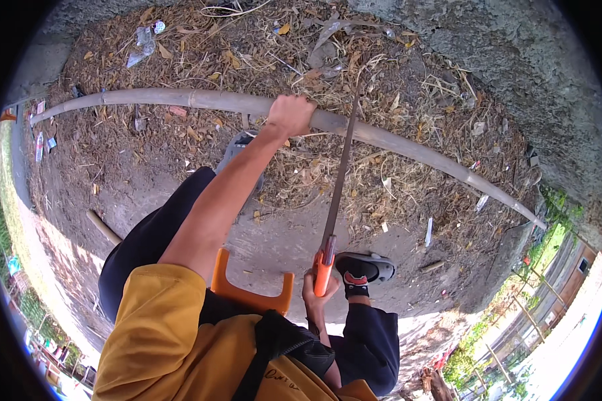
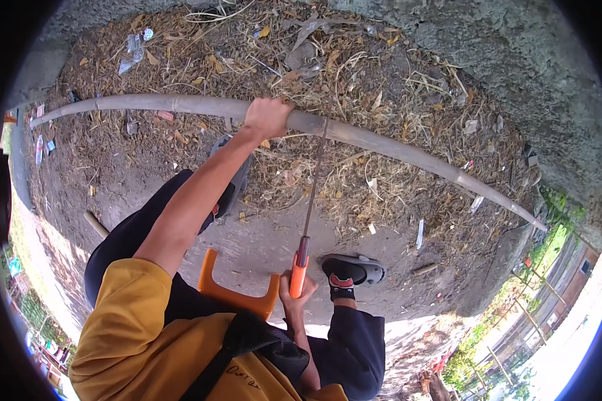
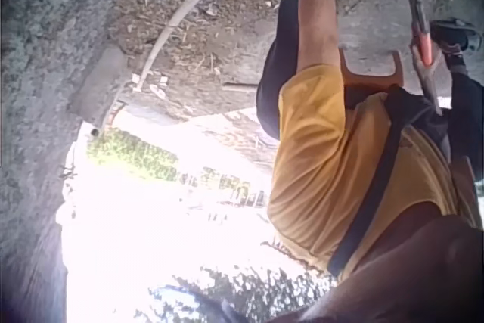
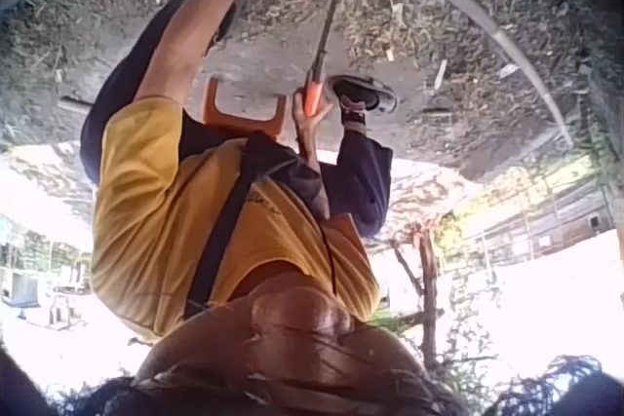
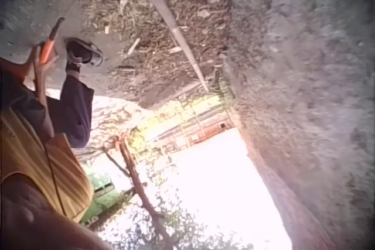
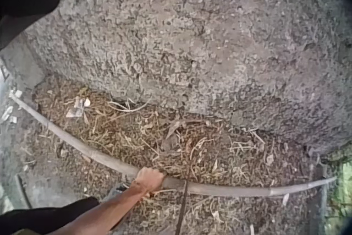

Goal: The person saws a bamboo pole by hand using a saw while stabilizing it with their foot and other hand.

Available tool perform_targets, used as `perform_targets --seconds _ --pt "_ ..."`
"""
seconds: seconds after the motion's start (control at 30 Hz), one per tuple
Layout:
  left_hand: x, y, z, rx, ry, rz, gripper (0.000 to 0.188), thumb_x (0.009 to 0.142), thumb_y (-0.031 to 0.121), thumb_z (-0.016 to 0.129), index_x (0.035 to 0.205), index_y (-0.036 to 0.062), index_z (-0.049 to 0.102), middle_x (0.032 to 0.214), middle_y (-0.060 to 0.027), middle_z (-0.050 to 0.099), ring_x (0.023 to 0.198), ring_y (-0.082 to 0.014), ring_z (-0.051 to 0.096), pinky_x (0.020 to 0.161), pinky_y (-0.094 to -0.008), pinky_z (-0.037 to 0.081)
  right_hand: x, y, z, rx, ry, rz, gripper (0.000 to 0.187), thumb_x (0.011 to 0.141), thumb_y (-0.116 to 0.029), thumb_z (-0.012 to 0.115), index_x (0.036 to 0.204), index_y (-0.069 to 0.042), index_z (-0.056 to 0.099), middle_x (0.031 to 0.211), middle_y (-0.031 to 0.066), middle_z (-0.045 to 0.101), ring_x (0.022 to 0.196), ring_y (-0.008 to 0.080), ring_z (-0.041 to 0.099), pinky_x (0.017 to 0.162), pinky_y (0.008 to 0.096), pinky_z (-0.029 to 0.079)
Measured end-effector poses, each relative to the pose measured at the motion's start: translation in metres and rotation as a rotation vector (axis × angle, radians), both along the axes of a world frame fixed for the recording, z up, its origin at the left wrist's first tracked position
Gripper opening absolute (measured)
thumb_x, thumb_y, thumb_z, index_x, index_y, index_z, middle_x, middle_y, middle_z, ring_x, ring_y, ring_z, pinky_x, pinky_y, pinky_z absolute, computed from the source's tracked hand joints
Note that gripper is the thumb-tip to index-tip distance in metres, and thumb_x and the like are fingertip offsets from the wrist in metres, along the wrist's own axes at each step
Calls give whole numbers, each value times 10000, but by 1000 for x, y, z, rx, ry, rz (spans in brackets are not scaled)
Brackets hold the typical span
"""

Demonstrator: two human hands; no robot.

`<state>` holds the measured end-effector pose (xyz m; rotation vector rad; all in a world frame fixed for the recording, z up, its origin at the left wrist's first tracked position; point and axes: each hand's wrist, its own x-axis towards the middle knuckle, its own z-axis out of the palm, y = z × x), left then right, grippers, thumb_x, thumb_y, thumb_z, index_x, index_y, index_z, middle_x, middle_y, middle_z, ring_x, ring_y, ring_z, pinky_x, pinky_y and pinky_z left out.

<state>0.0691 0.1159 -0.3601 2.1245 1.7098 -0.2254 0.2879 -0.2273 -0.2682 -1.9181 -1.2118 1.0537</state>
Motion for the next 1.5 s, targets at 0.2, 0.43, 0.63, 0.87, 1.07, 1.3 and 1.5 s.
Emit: perform_targets --seconds 0.2,0.43,0.63,0.87,1.07,1.3,1.5 --pt "12 0 5 28 -23 6 353 685 202 779 1034 160 744 926 -112 737 884 -308 738 769 -432 589 12 31 -36 107 -72 33 184 740 -71 703 645 -45 549 529 17 482 457 106 479 491 305 424" --pt "9 10 8 -51 -11 33 351 675 204 770 1022 158 754 986 -114 743 926 -300 739 802 -426 592 -3 60 -51 154 35 0 135 736 -28 686 676 -18 565 543 4 485 504 56 457 494 279 423" --pt "3 12 14 -114 4 10 334 675 193 766 1003 134 761 1018 -120 742 961 -299 733 834 -425 590 21 -26 -28 -16 -92 180 264 769 47 657 1025 40 721 851 13 690 677 37 568 648 239 507" --pt "10 30 19 -179 -17 -15 360 624 207 770 973 118 768 973 -128 752 934 -297 733 841 -418 590 0 112 -72 235 57 0 64 775 -2 657 727 6 615 580 -8 512 548 42 477 514 263 416" --pt "-6 24 10 -200 22 14 342 632 200 765 958 99 769 973 -145 749 923 -300 735 836 -419 590 8 -10 -44 56 109 25 196 787 59 613 956 43 710 733 26 610 687 73 571 694 250 504" --pt "12 27 14 -152 -10 5 346 637 166 737 972 91 777 995 -154 749 938 -302 735 862 -413 589 11 107 -82 243 72 -32 48 749 10 642 793 16 657 580 13 518 552 49 484 534 275 443" --pt "8 28 14 -220 -3 -4 344 638 164 735 971 89 777 996 -152 749 952 -303 731 866 -411 588 20 31 -81 106 78 35 143 781 49 613 899 26 690 741 29 599 697 73 561 657 266 473"
